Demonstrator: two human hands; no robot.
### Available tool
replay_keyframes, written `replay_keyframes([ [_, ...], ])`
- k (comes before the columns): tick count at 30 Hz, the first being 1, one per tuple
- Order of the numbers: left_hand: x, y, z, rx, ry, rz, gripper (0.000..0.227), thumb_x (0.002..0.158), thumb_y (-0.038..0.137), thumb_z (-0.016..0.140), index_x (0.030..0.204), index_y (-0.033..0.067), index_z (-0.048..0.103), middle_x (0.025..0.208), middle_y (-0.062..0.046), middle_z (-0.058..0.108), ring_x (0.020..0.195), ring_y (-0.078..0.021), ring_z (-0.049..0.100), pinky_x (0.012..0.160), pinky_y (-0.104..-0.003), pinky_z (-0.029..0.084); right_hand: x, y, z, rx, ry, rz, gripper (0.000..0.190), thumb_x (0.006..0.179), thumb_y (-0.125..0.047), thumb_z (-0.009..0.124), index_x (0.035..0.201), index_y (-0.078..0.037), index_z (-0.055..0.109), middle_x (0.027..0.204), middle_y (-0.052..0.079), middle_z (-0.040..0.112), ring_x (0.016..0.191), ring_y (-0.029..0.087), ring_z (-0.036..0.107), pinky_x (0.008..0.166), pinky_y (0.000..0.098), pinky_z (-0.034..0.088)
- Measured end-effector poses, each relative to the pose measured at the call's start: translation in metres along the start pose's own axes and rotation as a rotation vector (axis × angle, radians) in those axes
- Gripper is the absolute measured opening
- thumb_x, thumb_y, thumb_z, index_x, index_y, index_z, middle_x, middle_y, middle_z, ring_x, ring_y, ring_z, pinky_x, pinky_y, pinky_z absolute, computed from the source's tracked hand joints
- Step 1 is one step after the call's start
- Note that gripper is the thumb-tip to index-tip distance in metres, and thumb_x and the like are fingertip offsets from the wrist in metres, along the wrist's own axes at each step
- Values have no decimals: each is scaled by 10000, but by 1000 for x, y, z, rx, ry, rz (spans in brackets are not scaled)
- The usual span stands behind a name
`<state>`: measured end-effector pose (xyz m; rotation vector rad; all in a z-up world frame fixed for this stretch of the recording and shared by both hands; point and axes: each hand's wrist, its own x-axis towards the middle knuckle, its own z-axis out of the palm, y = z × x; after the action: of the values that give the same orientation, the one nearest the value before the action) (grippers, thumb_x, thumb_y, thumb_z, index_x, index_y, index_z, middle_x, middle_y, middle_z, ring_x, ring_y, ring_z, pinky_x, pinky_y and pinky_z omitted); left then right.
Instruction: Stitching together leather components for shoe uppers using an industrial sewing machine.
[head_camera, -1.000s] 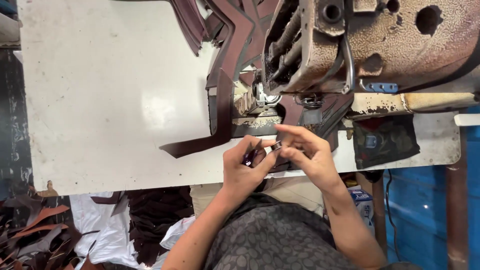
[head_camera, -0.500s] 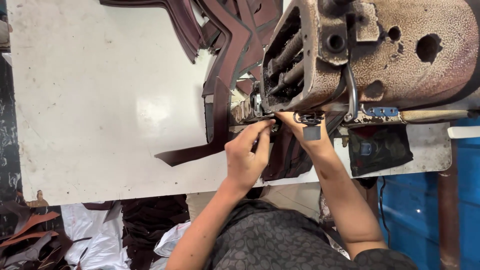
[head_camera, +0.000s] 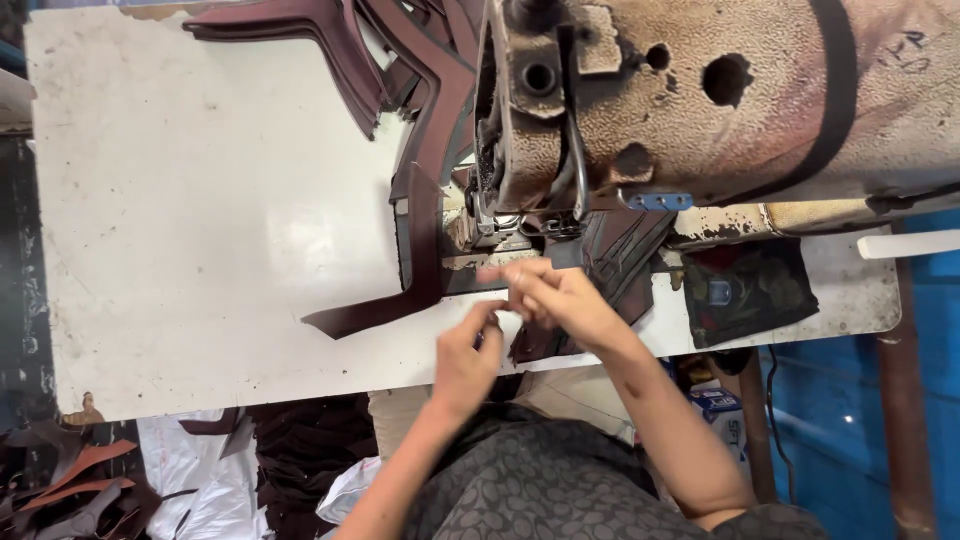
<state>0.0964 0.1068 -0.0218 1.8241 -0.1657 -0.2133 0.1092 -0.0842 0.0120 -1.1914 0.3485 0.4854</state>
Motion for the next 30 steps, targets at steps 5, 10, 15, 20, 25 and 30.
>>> replay_keyframes([
  [5, 11, 46, -6, -6, -70, 38, 292, 1049, 212, 470, 1255, 85, 634, 723, -77, 603, 638, -135, 605, 619, -305, 481, -16, 89, -25, 143, 16, -284, 272, 1010, -119, 576, 740, -84, 559, 709, -54, 534, 605, 39, 443, 523, 248, 359],
  [10, 35, 60, 15, 64, -116, -42, 345, 1079, 296, 444, 1186, 101, 707, 565, -68, 456, 514, -137, 469, 526, -328, 406, -55, 142, -23, -338, 59, -318, 323, 1000, -140, 584, 713, -20, 497, 647, -12, 497, 618, 71, 431, 559, 273, 381],
  [15, 24, 41, 34, -37, -128, -74, 324, 1085, 272, 502, 1177, 99, 760, 568, -59, 390, 525, -116, 368, 490, -336, 325, -89, 129, -25, -233, 66, -413, 289, 1023, -252, 559, 959, 5, 675, 835, -2, 628, 722, 91, 547, 647, 271, 460],
  [20, 20, 49, 63, 112, -91, 274, 270, 1036, 286, 629, 1232, 115, 699, 832, -85, 632, 628, -161, 586, 569, -331, 475, -121, 134, -148, 498, 544, -596, 479, 962, -427, 488, 1153, -17, 644, 812, 22, 560, 647, 108, 487, 556, 252, 371],
  [25, 32, 41, 100, 396, -297, 476, 421, 910, 185, 718, 1320, 113, 662, 883, -133, 712, 697, -300, 699, 598, -407, 525, -163, 117, -337, 1204, 833, -911, 288, 930, -38, 490, 1210, -15, 551, 1119, 95, 653, 1024, 238, 687, 919, 360, 586],
  [30, 24, 25, 94, 445, -399, 397, 211, 840, 47, 697, 1039, 108, 660, 834, -149, 697, 762, -353, 696, 644, -435, 523, -135, 97, -456, 695, 850, -875, 378, 1076, -140, 510, 1437, -26, 525, 1255, 133, 629, 1175, 272, 651, 1098, 395, 557],
])
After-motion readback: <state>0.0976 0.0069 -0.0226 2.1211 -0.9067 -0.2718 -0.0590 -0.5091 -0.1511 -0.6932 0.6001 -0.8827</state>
